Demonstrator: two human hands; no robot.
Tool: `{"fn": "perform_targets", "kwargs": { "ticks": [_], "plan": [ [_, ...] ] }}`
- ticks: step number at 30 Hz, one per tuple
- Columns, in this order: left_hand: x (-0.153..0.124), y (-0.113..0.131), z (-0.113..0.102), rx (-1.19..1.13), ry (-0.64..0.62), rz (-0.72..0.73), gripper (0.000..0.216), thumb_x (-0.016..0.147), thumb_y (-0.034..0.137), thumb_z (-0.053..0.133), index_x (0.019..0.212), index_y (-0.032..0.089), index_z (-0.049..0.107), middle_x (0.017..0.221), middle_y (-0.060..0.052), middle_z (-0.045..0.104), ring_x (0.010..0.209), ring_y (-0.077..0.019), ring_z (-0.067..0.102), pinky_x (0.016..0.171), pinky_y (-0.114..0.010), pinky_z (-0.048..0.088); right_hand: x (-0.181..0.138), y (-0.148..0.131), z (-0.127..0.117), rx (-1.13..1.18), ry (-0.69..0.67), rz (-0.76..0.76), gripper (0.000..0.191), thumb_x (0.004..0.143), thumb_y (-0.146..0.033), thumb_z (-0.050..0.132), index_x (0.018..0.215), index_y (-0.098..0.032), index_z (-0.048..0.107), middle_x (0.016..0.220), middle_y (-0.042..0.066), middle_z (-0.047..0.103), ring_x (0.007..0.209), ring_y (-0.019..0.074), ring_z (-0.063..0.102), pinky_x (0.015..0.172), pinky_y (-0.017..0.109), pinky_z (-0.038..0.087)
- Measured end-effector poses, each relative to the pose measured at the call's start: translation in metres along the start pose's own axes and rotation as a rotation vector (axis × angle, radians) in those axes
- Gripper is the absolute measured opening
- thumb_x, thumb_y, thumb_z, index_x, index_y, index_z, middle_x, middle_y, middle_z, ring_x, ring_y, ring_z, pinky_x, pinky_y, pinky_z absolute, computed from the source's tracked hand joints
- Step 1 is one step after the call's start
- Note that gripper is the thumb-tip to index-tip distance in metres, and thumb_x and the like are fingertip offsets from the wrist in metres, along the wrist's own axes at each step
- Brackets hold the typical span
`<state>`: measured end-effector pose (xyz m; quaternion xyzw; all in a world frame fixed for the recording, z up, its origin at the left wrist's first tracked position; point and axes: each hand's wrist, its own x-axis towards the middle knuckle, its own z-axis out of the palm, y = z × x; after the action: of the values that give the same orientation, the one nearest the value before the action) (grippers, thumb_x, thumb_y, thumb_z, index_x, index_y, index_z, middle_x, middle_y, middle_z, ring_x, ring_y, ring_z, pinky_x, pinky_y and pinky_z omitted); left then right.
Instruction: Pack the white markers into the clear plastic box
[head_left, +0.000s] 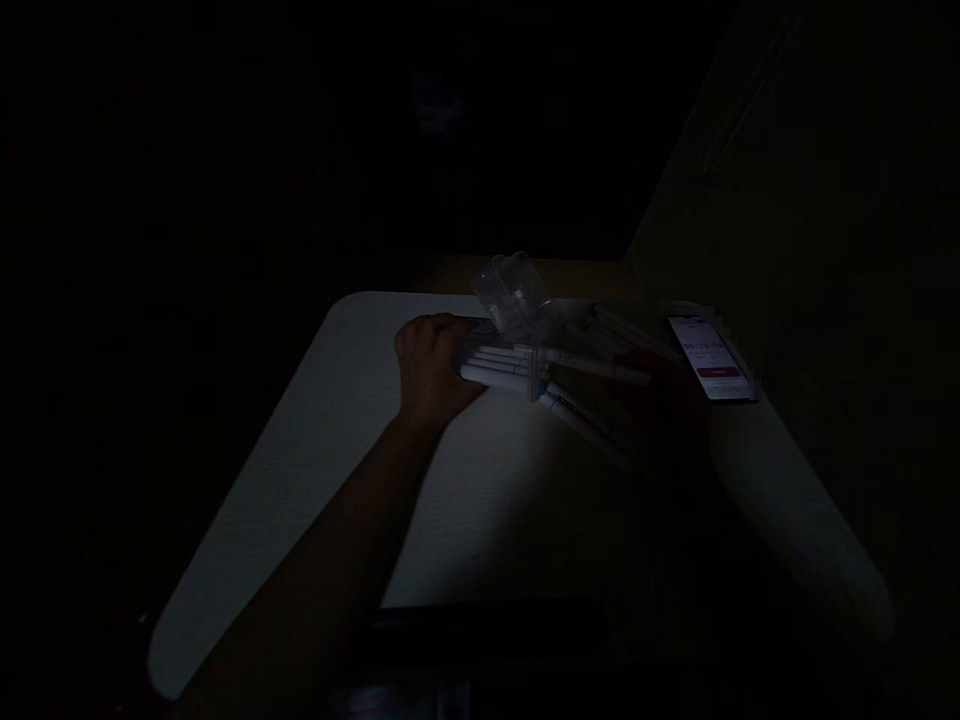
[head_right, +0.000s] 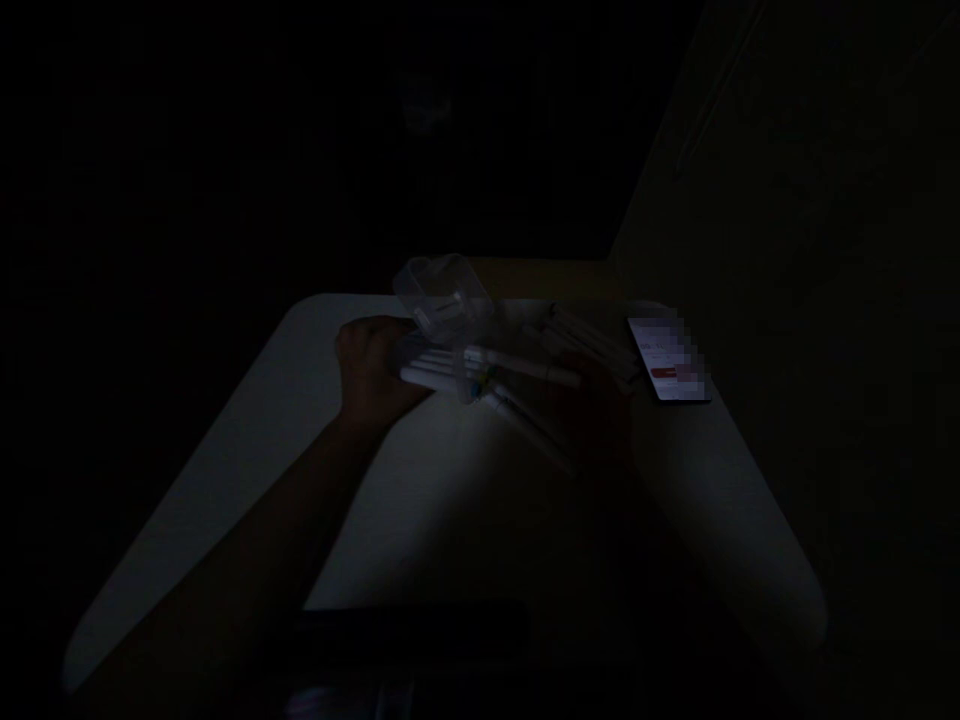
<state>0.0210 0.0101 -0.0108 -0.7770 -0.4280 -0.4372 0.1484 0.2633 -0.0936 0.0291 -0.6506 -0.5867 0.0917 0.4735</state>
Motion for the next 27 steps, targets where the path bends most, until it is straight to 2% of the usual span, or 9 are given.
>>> {"fn": "perform_targets", "kwargs": {
  "ticks": [4, 8, 11, 15, 19, 23, 27],
  "plan": [
    [0.0, 0.0, 0.0, 0.005, 0.001, -0.007, 0.049, 0.063, 0.046, 0.063, 0.104, 0.023, 0.051, 0.103, -0.007, 0.054, 0.1, -0.0245, 0.045, 0.087, -0.04, 0.032, 0.002, 0.002, 0.004, 0.025, -0.023, 0.001, 0.031, 0.073, -0.027, 0.051, 0.102, -0.019, 0.06, 0.108, 0.007, 0.061, 0.102, 0.0225, 0.055, 0.084, 0.041, 0.047],
    [0.0, 0.001, 0.0, -0.009, -0.023, -0.019, 0.05, 0.063, 0.046, 0.063, 0.106, 0.023, 0.05, 0.104, -0.007, 0.054, 0.101, -0.0247, 0.045, 0.087, -0.04, 0.031, 0.0, 0.006, 0.01, 0.05, -0.085, 0.056, 0.042, 0.074, -0.025, 0.048, 0.116, -0.022, 0.053, 0.112, 0.007, 0.06, 0.094, 0.0225, 0.059, 0.072, 0.038, 0.052],
    [0.0, 0.001, 0.0, 0.003, -0.013, -0.004, 0.051, 0.063, 0.047, 0.063, 0.107, 0.024, 0.05, 0.104, -0.007, 0.054, 0.101, -0.0244, 0.045, 0.087, -0.04, 0.031, 0.001, 0.009, 0.012, 0.022, -0.128, 0.085, 0.047, 0.074, -0.027, 0.049, 0.121, -0.023, 0.05, 0.115, 0.007, 0.059, 0.09, 0.0228, 0.06, 0.068, 0.036, 0.052],
    [-0.001, 0.001, 0.0, 0.015, -0.026, -0.025, 0.05, 0.063, 0.046, 0.063, 0.107, 0.024, 0.05, 0.104, -0.007, 0.054, 0.102, -0.0249, 0.045, 0.088, -0.04, 0.031, -0.001, 0.016, 0.014, 0.01, -0.211, 0.033, 0.061, 0.072, -0.029, 0.053, 0.132, -0.022, 0.038, 0.129, 0.009, 0.05, 0.099, 0.0237, 0.059, 0.074, 0.037, 0.053],
    [-0.001, 0.0, 0.0, 0.001, -0.026, -0.014, 0.05, 0.063, 0.045, 0.063, 0.106, 0.023, 0.051, 0.105, -0.007, 0.054, 0.102, -0.0253, 0.045, 0.088, -0.04, 0.031, -0.009, 0.022, 0.019, 0.146, -0.3, -0.037, 0.076, 0.073, -0.032, 0.055, 0.139, -0.024, 0.02, 0.141, 0.009, 0.033, 0.118, 0.0241, 0.047, 0.08, 0.036, 0.053],
    [-0.001, -0.001, 0.0, -0.003, -0.014, -0.002, 0.049, 0.063, 0.044, 0.063, 0.107, 0.023, 0.051, 0.105, -0.008, 0.054, 0.102, -0.0247, 0.046, 0.088, -0.04, 0.031, -0.01, 0.02, 0.022, 0.183, -0.395, -0.048, 0.073, 0.075, -0.035, 0.054, 0.14, -0.028, 0.02, 0.14, 0.007, 0.036, 0.122, 0.0233, 0.043, 0.088, 0.039, 0.049],
    [0.0, 0.0, 0.0, 0.001, -0.036, -0.015, 0.05, 0.063, 0.044, 0.063, 0.107, 0.024, 0.05, 0.104, -0.007, 0.054, 0.101, -0.0247, 0.046, 0.088, -0.04, 0.031, -0.006, 0.022, 0.022, 0.254, -0.503, -0.049, 0.071, 0.077, -0.033, 0.052, 0.14, -0.03, 0.018, 0.144, 0.006, 0.029, 0.125, 0.0219, 0.04, 0.086, 0.038, 0.051]
  ]
}}
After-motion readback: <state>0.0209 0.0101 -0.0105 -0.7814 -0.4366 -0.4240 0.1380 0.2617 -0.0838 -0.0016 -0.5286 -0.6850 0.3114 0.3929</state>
